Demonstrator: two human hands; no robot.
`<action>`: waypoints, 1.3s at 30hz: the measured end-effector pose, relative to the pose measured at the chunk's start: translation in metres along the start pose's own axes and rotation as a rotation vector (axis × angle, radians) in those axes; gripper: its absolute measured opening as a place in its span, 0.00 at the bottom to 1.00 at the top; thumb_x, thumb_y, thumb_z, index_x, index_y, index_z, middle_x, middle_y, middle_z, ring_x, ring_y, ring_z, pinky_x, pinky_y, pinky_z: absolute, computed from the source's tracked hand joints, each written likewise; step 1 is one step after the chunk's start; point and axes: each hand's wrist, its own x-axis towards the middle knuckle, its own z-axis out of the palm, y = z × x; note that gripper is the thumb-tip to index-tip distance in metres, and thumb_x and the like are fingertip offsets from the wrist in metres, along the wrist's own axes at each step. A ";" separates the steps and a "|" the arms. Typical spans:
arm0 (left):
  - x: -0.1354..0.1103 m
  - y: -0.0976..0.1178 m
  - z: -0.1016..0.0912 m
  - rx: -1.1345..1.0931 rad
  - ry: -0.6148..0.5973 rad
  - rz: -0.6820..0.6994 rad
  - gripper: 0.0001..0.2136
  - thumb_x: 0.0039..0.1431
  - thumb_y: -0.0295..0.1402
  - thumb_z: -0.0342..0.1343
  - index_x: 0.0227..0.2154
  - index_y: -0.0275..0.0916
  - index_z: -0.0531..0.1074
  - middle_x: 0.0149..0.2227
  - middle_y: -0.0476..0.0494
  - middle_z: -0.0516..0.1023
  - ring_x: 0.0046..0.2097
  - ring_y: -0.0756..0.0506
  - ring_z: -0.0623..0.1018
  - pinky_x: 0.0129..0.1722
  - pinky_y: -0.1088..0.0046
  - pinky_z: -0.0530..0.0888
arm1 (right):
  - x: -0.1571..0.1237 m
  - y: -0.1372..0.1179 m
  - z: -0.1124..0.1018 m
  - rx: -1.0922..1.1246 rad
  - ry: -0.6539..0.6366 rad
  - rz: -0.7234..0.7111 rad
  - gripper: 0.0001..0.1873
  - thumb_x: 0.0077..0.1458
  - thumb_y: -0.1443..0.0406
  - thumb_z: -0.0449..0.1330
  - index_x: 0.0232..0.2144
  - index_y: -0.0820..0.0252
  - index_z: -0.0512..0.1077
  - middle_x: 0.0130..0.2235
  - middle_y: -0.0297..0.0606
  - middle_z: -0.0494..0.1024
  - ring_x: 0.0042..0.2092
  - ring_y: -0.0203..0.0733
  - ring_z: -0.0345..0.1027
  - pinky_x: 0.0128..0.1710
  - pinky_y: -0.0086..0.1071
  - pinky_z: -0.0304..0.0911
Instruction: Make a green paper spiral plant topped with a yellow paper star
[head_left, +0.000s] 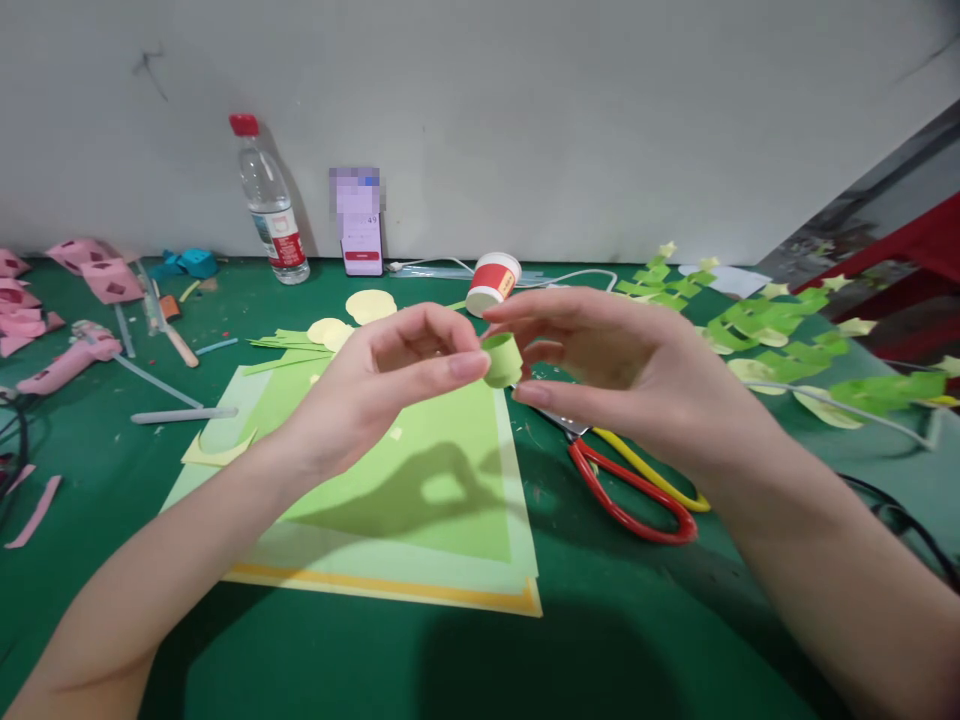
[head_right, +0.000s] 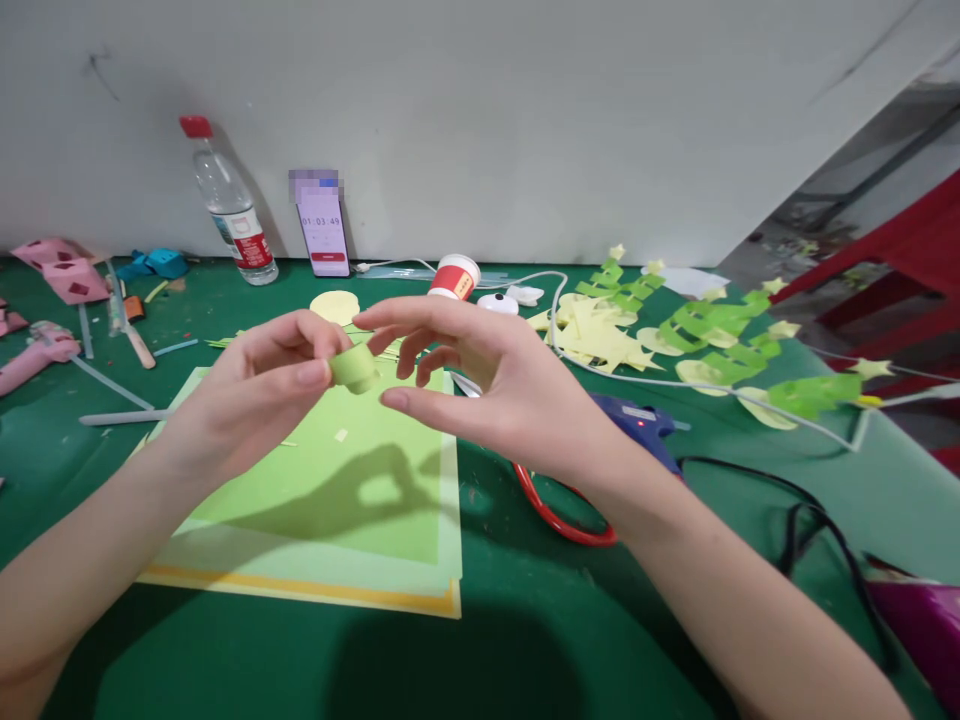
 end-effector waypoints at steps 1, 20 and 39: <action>0.001 0.000 0.000 -0.047 0.003 -0.044 0.04 0.50 0.31 0.61 0.24 0.39 0.72 0.27 0.53 0.68 0.32 0.54 0.68 0.34 0.77 0.65 | 0.000 0.000 0.000 -0.003 0.005 -0.005 0.16 0.48 0.69 0.63 0.41 0.50 0.73 0.43 0.29 0.74 0.41 0.32 0.68 0.39 0.26 0.67; 0.003 -0.007 0.005 -0.053 0.027 -0.057 0.13 0.41 0.37 0.67 0.29 0.41 0.71 0.25 0.53 0.65 0.28 0.54 0.66 0.29 0.77 0.67 | 0.001 -0.003 0.006 0.034 0.083 0.059 0.04 0.44 0.64 0.66 0.26 0.56 0.74 0.30 0.32 0.74 0.33 0.34 0.67 0.35 0.30 0.68; 0.001 -0.010 0.008 -0.182 0.114 -0.219 0.12 0.36 0.36 0.69 0.22 0.39 0.73 0.25 0.52 0.72 0.30 0.53 0.72 0.37 0.73 0.70 | -0.004 0.004 0.010 -0.320 0.242 -0.417 0.16 0.43 0.68 0.66 0.37 0.48 0.72 0.36 0.33 0.72 0.34 0.37 0.65 0.33 0.35 0.65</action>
